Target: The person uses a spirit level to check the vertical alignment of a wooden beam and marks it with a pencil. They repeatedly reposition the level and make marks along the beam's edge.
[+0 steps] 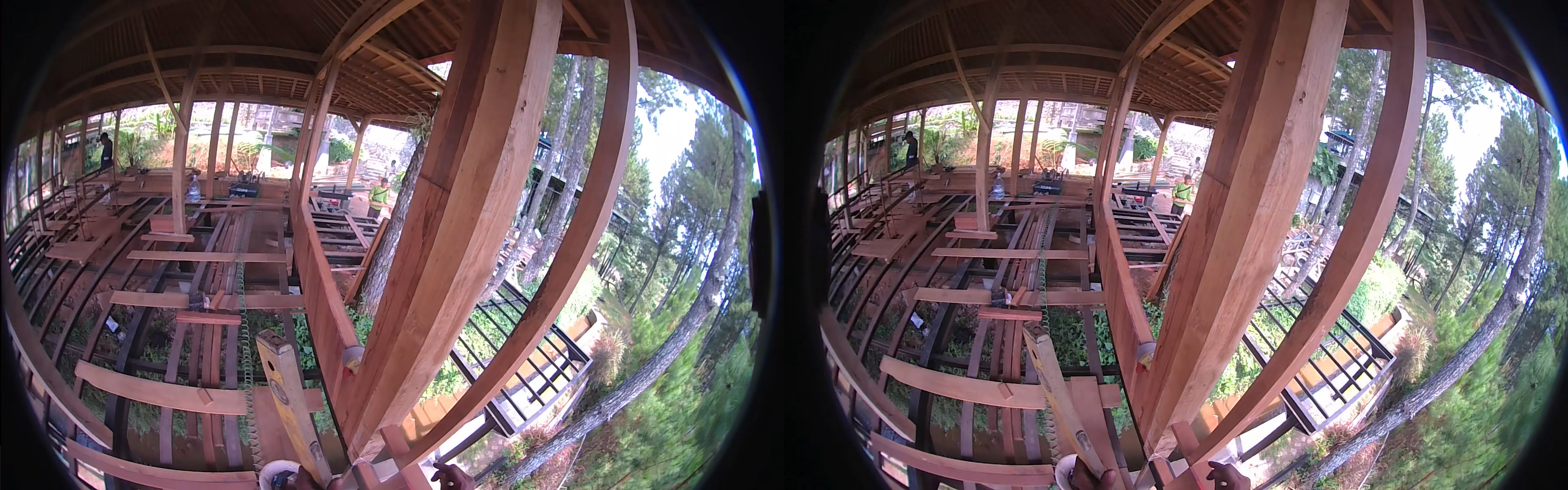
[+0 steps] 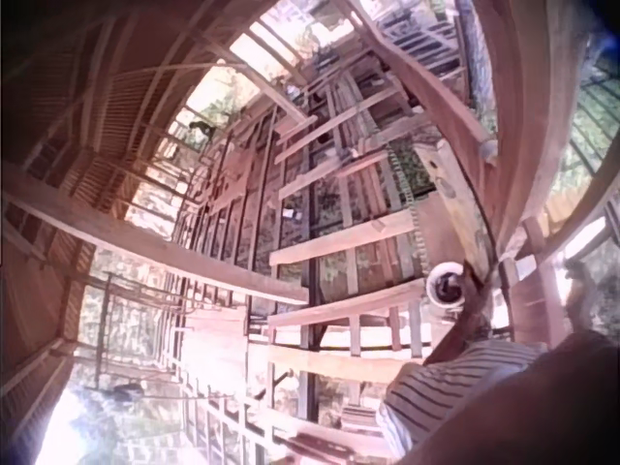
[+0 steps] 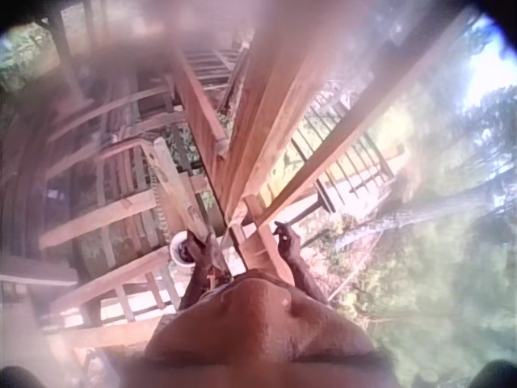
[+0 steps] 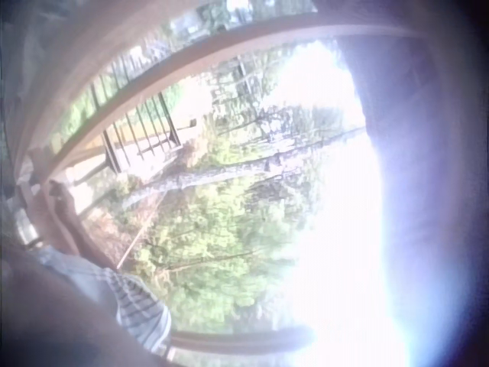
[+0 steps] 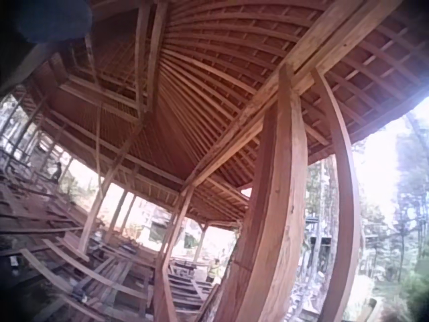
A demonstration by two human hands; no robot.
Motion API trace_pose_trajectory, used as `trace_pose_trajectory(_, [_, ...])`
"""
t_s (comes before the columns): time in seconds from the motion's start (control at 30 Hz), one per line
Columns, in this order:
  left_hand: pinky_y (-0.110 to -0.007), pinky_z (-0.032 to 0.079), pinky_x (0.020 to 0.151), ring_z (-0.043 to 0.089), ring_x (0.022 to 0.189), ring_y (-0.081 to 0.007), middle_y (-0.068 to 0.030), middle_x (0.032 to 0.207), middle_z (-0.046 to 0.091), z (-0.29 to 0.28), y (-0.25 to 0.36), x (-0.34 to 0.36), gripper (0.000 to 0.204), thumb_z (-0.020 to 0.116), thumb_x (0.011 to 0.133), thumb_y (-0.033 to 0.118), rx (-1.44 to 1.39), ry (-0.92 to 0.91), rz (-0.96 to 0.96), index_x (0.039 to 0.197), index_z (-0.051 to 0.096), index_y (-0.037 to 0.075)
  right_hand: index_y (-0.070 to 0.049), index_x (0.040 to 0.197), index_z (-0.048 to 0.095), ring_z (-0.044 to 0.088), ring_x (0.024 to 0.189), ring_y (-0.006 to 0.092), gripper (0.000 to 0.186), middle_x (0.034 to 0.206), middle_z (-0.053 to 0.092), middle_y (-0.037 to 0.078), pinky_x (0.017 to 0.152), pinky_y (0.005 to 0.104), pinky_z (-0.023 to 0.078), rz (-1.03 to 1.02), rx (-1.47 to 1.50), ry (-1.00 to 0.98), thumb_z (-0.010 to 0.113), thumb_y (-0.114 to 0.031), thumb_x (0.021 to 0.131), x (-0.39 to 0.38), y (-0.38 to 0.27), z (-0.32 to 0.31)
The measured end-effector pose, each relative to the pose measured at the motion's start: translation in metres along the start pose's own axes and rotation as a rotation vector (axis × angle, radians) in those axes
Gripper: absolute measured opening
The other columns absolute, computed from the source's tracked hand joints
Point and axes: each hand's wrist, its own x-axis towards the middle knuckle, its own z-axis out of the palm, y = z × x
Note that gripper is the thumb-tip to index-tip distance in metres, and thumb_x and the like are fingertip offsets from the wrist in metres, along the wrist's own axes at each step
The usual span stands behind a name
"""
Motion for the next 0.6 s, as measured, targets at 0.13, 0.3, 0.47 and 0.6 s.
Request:
trace_pose_trajectory(0.13, [-0.042,0.049,0.086,0.060,0.098,-0.0300,-0.0162,0.109,0.061,-0.024,-0.034,0.000,0.067,0.078,0.083,0.029,0.048,0.068,0.057,0.134,0.049,-0.004,-0.002,0.122,0.061,0.067,0.074,0.0204,0.033,0.101,0.068,0.014,0.060,0.0310,0.054,-0.500,-0.191,-0.124,0.056,0.004,0.090,0.052,-0.020,0.008])
trace_pose_trajectory(0.3, [-0.039,0.049,0.082,0.056,0.093,-0.0220,-0.0122,0.104,0.059,-0.094,-0.005,0.014,0.060,0.074,0.083,0.032,-0.094,0.227,-0.083,0.125,0.051,-0.004,0.002,0.123,0.063,0.069,0.076,0.0208,0.055,0.108,0.067,0.019,0.060,0.0301,0.058,-1.032,-0.233,-0.191,0.051,0.021,0.073,0.146,-0.129,0.025])
trace_pose_trajectory(0.47, [-0.041,0.050,0.094,0.061,0.107,-0.0297,-0.0181,0.118,0.061,-0.181,-0.027,0.030,0.068,0.077,0.085,0.036,0.083,0.575,0.164,0.133,0.051,-0.005,-0.016,0.143,0.053,0.070,0.093,0.0263,0.114,0.143,0.048,0.026,0.075,0.0330,0.058,-1.315,-0.327,0.188,0.082,-0.070,0.047,0.165,-0.203,0.055])
trace_pose_trajectory(0.6, [-0.047,0.044,0.102,0.056,0.118,-0.0372,-0.0290,0.135,0.052,-0.280,0.106,0.086,0.126,0.038,0.079,0.092,0.427,0.729,-0.056,0.149,0.030,-0.012,-0.023,0.159,0.026,0.053,0.128,0.0428,0.136,0.160,0.019,0.032,0.099,0.0463,0.049,-1.388,-0.179,0.534,0.063,-0.094,0.049,0.183,-0.256,0.019])
